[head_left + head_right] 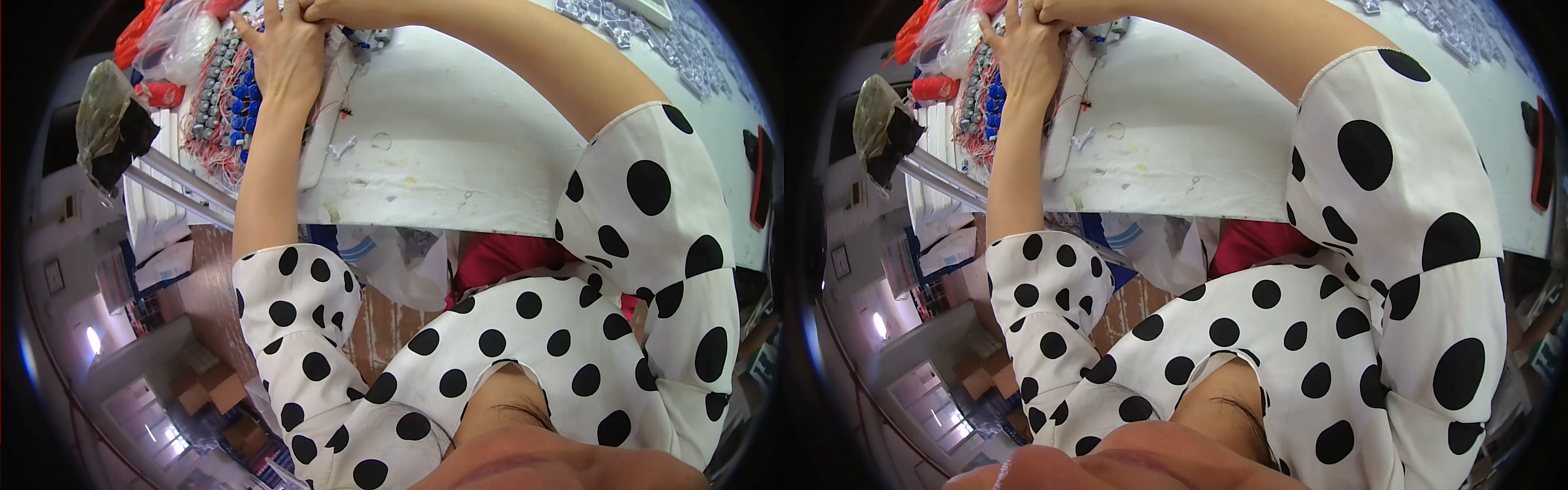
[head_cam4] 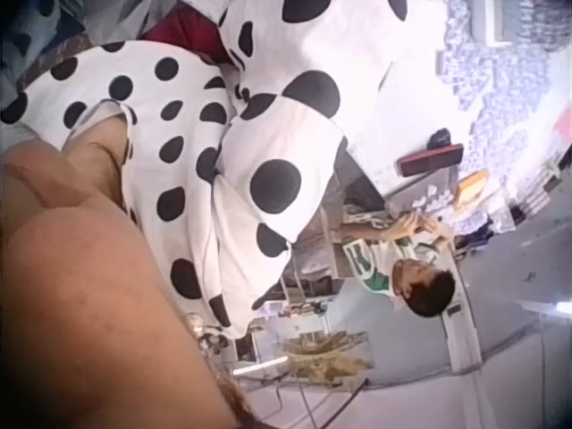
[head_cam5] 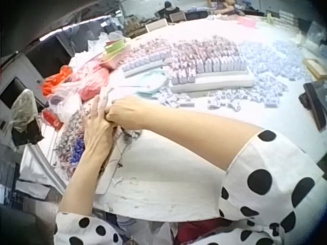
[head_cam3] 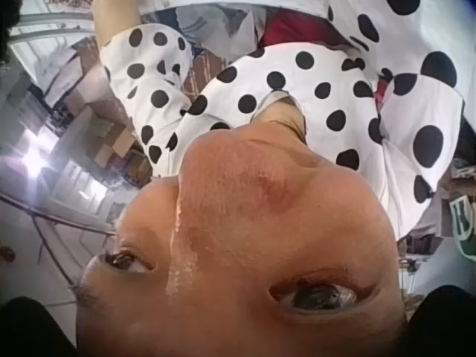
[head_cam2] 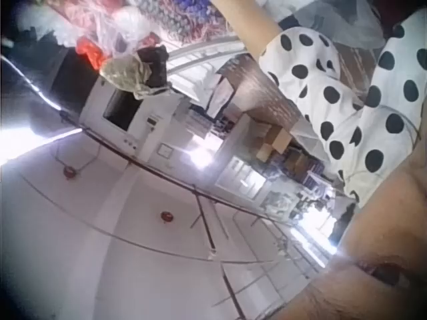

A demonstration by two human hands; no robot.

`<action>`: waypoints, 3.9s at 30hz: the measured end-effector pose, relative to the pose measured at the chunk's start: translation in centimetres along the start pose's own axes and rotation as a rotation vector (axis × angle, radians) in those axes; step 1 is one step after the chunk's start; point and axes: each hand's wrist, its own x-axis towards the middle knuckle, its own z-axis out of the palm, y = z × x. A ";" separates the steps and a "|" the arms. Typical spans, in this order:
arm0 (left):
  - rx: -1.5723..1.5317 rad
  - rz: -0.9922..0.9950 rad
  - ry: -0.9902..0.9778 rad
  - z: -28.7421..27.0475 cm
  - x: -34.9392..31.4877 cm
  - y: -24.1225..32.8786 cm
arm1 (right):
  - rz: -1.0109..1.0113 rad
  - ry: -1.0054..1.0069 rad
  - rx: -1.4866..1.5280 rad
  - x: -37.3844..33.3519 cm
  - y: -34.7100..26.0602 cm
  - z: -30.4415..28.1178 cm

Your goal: The person assembles small electronic motors into plastic housings and connects wires by hand.

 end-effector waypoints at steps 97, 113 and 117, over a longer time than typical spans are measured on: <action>-1.499 0.928 0.377 -7.9 18.2 36.5 | 0.946 0.512 1.190 -42.5 -4.7 -28.0; -1.363 0.473 -0.033 -8.9 16.2 29.7 | 0.888 0.542 1.148 -38.4 -6.0 -25.7; -1.539 0.447 -0.141 -10.9 14.8 34.1 | 1.019 0.597 1.167 -42.8 -10.1 -27.0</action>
